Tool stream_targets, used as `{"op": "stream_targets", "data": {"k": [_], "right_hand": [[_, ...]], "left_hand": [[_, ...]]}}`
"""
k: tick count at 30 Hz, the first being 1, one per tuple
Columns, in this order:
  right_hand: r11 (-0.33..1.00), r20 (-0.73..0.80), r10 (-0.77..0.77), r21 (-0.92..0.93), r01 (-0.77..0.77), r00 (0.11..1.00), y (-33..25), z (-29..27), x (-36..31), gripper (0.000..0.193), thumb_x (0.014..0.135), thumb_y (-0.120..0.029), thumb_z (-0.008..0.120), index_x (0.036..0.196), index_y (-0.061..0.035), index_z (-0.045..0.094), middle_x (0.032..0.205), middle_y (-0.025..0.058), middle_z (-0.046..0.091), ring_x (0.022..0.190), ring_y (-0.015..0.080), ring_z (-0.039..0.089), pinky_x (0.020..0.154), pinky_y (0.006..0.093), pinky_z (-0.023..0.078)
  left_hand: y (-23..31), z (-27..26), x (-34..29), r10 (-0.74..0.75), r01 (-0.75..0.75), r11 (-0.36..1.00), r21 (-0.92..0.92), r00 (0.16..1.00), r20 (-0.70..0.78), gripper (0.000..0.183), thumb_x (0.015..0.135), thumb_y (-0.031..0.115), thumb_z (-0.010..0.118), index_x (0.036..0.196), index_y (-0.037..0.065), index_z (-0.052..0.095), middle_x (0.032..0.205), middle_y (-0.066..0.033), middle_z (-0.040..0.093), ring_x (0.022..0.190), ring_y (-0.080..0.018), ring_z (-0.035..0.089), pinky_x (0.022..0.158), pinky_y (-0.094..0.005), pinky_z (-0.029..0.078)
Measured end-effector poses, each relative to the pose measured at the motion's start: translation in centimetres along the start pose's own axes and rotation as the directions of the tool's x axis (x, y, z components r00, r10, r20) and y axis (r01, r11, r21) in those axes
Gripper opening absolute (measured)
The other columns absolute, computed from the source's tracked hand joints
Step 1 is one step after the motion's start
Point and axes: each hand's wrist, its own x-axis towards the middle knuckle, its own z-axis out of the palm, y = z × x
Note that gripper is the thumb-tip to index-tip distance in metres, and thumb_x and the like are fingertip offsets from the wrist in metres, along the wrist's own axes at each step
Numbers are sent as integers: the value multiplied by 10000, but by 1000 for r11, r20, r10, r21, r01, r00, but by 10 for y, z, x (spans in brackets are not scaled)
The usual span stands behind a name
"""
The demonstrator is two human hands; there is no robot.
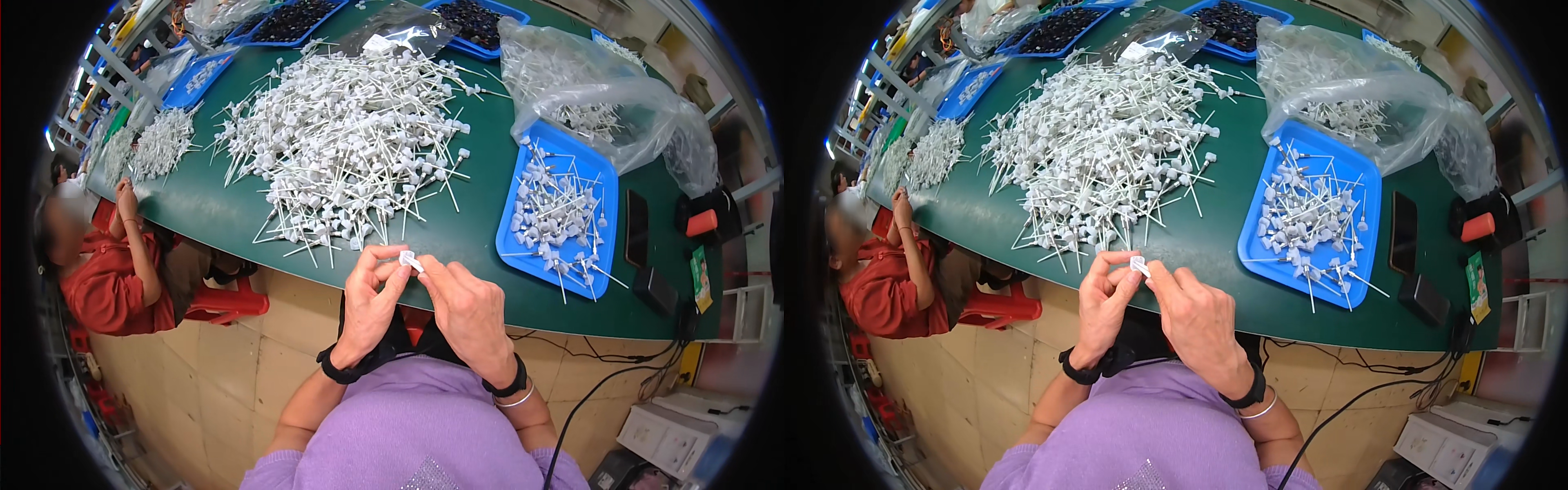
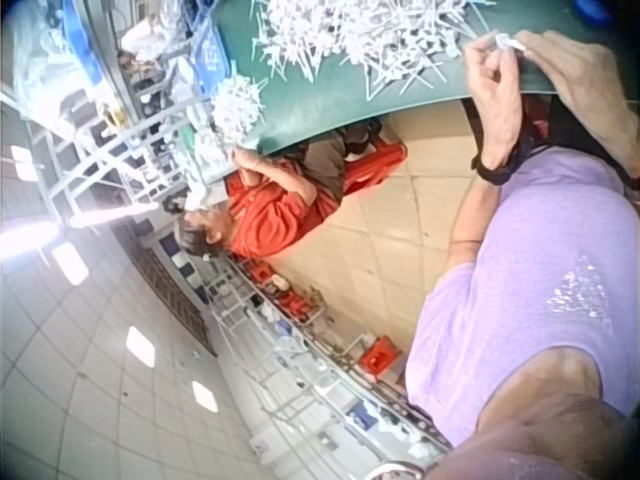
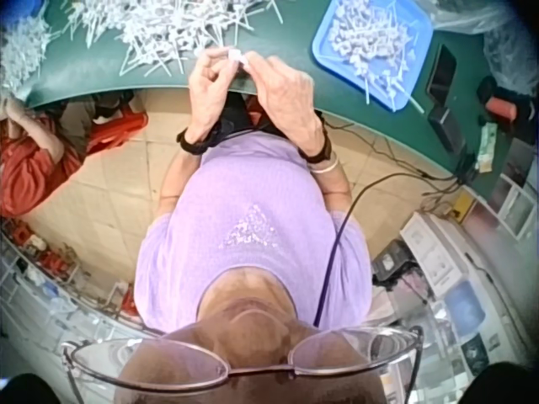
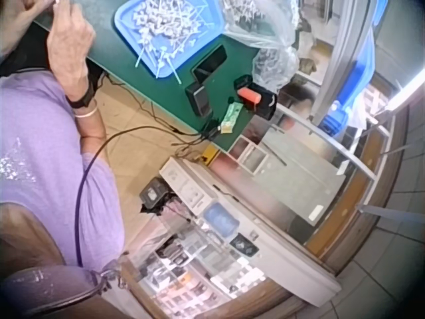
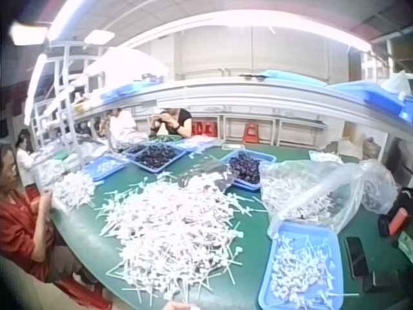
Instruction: The recorder is shown assembling small white plastic components on a workbench in a factory environment.
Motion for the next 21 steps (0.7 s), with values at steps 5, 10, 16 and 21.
{"op": "stream_targets", "data": {"k": [5, 10, 16, 21], "right_hand": [[1000, 15, 13, 17, -13, 1000, 1, 1, -2, 162, 952, -149, 637, 1107, -106, 619, 720, 94, 556, 546, 312, 614, 474, 405, 477], [999, 17, 21, 31, -21, 1000, 2, 0, -2, 160, 955, -142, 632, 1110, -103, 618, 721, 99, 558, 549, 320, 615, 475, 411, 478], [999, 21, 28, 40, -29, 999, 3, 1, -2, 159, 954, -137, 630, 1109, -103, 617, 724, 103, 562, 554, 325, 621, 476, 418, 480], [998, 15, 27, 50, -27, 1000, 3, 2, -3, 160, 949, -130, 634, 1106, -104, 617, 723, 103, 564, 553, 329, 622, 474, 422, 480]], "left_hand": [[-1, 1, 0, 15, -15, 1000, -4, 1000, 4, 269, 1015, 60, 581, 1264, -13, 510, 1057, -110, 718, 930, -69, 625, 797, -198, 470], [-1, 3, 0, 14, -15, 1000, -21, 1000, -2, 269, 1015, 58, 581, 1265, -12, 511, 1060, -115, 718, 939, -71, 626, 805, -202, 472], [-1, 3, -1, 22, -22, 999, 25, 1000, -8, 252, 1014, 46, 571, 1253, -12, 517, 1055, -123, 730, 964, -81, 636, 835, -219, 475], [-3, 2, -2, 27, -25, 996, 83, 999, -22, 236, 1011, 47, 572, 1237, -6, 529, 1045, -113, 738, 959, -79, 637, 837, -226, 474]]}}
